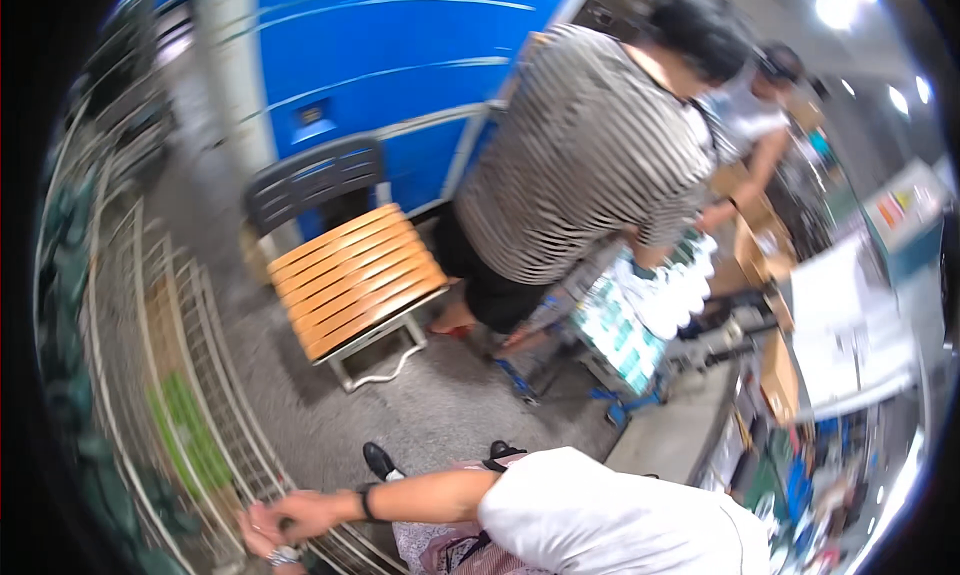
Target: Insert shoe lasts into uppers and move a transport rack in a factory setting.
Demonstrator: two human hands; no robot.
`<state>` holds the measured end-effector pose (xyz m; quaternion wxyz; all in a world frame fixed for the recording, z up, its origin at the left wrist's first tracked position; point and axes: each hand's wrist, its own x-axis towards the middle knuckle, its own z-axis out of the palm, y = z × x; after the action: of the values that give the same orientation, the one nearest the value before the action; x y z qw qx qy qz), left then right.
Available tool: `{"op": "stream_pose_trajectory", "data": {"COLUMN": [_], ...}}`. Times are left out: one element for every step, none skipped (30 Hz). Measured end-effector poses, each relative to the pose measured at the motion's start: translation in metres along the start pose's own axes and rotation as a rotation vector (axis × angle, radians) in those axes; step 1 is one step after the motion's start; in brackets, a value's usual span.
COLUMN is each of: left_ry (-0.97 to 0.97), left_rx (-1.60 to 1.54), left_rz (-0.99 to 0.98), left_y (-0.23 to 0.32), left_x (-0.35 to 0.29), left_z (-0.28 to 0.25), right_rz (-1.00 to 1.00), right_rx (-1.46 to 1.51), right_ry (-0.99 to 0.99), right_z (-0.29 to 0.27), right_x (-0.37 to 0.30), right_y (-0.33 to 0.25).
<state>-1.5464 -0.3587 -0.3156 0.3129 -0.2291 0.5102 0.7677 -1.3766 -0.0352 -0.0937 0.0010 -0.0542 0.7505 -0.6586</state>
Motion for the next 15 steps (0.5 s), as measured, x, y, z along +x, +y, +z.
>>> {"op": "stream_pose_trajectory", "data": {"left_ry": [-0.178,-0.305,-0.389,-0.465,-0.087,-0.211,-0.361,-0.476,-0.594,-0.690,-0.802,-0.874,-0.955,-1.009,-1.067], "left_rx": [0.282,0.307,0.439,0.500,0.749,0.846,0.950,1.011,1.077,1.128,1.176,1.231,1.278,1.290,1.315], "left_rz": [0.204,0.115,-0.406,-0.479,-0.325,-0.300,-0.302,-0.343,-0.391,-0.414,-0.445,-0.470,-0.493,-0.499,-0.522], "left_y": [-0.018,-0.089,-0.137,-0.193,-0.194,-0.207,-0.237,-0.261,-0.288,-0.317,-0.355,-0.382,-0.412,-0.446,-0.481], "left_x": [0.020,0.021,-0.004,-0.078,-0.145,-0.172,-0.195,-0.224,-0.255,-0.289,-0.326,-0.356,-0.388,-0.417,-0.443], "left_z": [0.001,0.065,0.142,0.246,0.295,0.314,0.338,0.371,0.410,0.449,0.494,0.528,0.568,0.608,0.639], "right_rz": [0.120,0.266,0.488,0.872,1.062,1.115,1.267,1.285,1.297,1.304,1.131,1.070,1.006,1.008,1.027], "right_rx": [-0.102,-0.124,-0.185,-0.176,-0.329,-0.307,-0.336,-0.352,-0.453,-0.273,-0.326,-0.371,-0.185,-0.132,-0.069], "right_ry": [-0.106,0.250,0.380,0.417,0.465,0.685,0.937,1.233,1.457,1.653,1.851,1.859,1.885,1.862,1.848], "right_z": [-0.020,-0.039,-0.069,-0.105,-0.109,-0.120,-0.130,-0.147,-0.171,-0.203,-0.232,-0.280,-0.326,-0.372,-0.403], "right_x": [-0.034,-0.120,-0.209,-0.304,-0.372,-0.441,-0.516,-0.578,-0.636,-0.691,-0.757,-0.773,-0.785,-0.794,-0.806], "right_y": [-0.005,0.058,0.081,0.071,0.084,0.074,0.064,0.045,0.031,0.019,0.027,0.006,-0.014,-0.037,-0.048]}}
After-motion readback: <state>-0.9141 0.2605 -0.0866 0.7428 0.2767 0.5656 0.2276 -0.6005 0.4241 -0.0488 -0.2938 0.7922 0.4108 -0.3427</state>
